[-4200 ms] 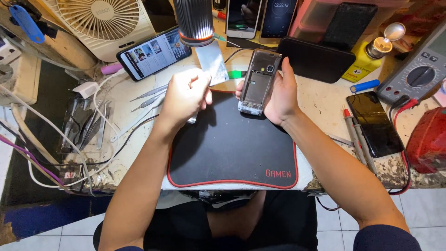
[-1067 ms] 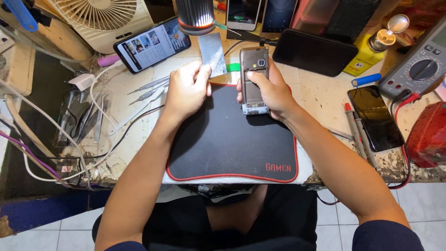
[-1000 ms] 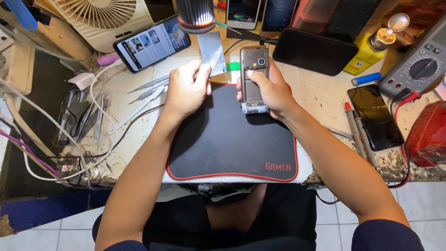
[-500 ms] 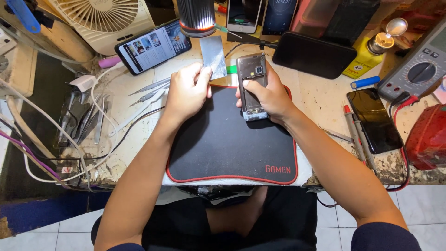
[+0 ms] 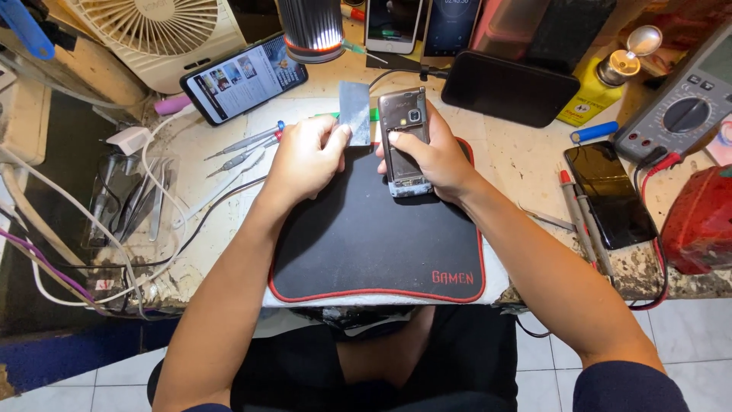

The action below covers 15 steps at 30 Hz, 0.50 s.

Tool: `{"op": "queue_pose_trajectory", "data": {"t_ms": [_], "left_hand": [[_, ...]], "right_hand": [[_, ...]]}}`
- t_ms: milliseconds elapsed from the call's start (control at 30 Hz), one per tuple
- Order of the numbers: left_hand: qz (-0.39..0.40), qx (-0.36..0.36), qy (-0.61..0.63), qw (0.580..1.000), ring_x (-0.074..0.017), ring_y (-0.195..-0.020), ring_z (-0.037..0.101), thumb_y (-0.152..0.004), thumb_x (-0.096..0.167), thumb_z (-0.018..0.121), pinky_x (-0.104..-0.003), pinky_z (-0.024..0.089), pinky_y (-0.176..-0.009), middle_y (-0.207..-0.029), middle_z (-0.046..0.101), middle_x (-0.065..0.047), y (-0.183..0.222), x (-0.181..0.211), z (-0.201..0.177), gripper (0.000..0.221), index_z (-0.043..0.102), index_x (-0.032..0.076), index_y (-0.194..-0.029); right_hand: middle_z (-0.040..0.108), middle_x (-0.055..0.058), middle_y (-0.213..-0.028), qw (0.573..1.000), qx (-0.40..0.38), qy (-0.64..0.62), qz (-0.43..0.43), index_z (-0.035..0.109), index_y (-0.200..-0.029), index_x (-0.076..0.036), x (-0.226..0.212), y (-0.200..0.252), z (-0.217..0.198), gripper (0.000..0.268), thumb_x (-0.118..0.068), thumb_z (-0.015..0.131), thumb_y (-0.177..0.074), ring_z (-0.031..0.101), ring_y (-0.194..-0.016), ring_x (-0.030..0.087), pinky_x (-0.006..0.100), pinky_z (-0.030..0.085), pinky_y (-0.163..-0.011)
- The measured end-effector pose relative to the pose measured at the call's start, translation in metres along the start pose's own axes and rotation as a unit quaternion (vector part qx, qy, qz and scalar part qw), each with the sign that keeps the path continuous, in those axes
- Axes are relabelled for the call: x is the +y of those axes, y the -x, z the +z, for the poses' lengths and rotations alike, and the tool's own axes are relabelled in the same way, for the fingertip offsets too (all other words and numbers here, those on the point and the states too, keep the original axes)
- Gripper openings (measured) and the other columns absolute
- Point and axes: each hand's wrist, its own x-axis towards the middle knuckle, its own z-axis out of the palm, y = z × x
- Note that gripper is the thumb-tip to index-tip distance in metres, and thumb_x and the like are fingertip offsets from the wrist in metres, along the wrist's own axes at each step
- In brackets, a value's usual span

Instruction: Disassembling a mobile phone casing and inspecting internal components using a prying tool at a repair station.

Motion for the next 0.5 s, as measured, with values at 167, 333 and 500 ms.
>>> {"op": "queue_pose_trajectory", "data": {"t_ms": [167,333,500], "left_hand": [[-0.012,-0.012,-0.016,1.0,-0.0242,-0.051,0.07,-0.1,0.018,0.056,-0.033,0.054,-0.057,-0.051,0.066,-0.008,0.02,0.042,-0.015,0.035,0.067,0.009,-0.067],[-0.037,-0.054,-0.01,0.998,-0.0182,-0.058,0.073,-0.097,0.021,0.057,-0.031,0.057,-0.068,-0.053,0.069,-0.005,0.023,0.045,-0.015,0.03,0.066,0.007,-0.072],[0.029,-0.154,-0.067,0.985,-0.0299,-0.075,0.075,-0.093,0.024,0.059,-0.039,0.056,-0.076,-0.065,0.075,-0.007,0.015,0.016,-0.002,0.025,0.07,0.013,-0.073]], "right_hand": [[0.07,0.026,-0.083,0.999,-0.012,-0.036,0.007,0.049,-0.12,-0.007,0.0,-0.001,-0.004,0.027,-0.008,0.059,-0.096,0.077,-0.068,0.033,0.039,0.067,-0.06],[0.069,0.027,-0.084,0.997,-0.024,-0.068,-0.021,0.049,-0.123,-0.008,-0.004,-0.002,-0.01,0.029,-0.017,0.058,-0.097,0.077,-0.071,0.034,0.042,0.067,-0.063],[0.069,0.027,-0.084,0.989,-0.012,-0.121,-0.082,0.051,-0.121,-0.01,-0.015,-0.001,-0.019,0.034,-0.035,0.056,-0.099,0.076,-0.075,0.034,0.044,0.067,-0.068]]}}
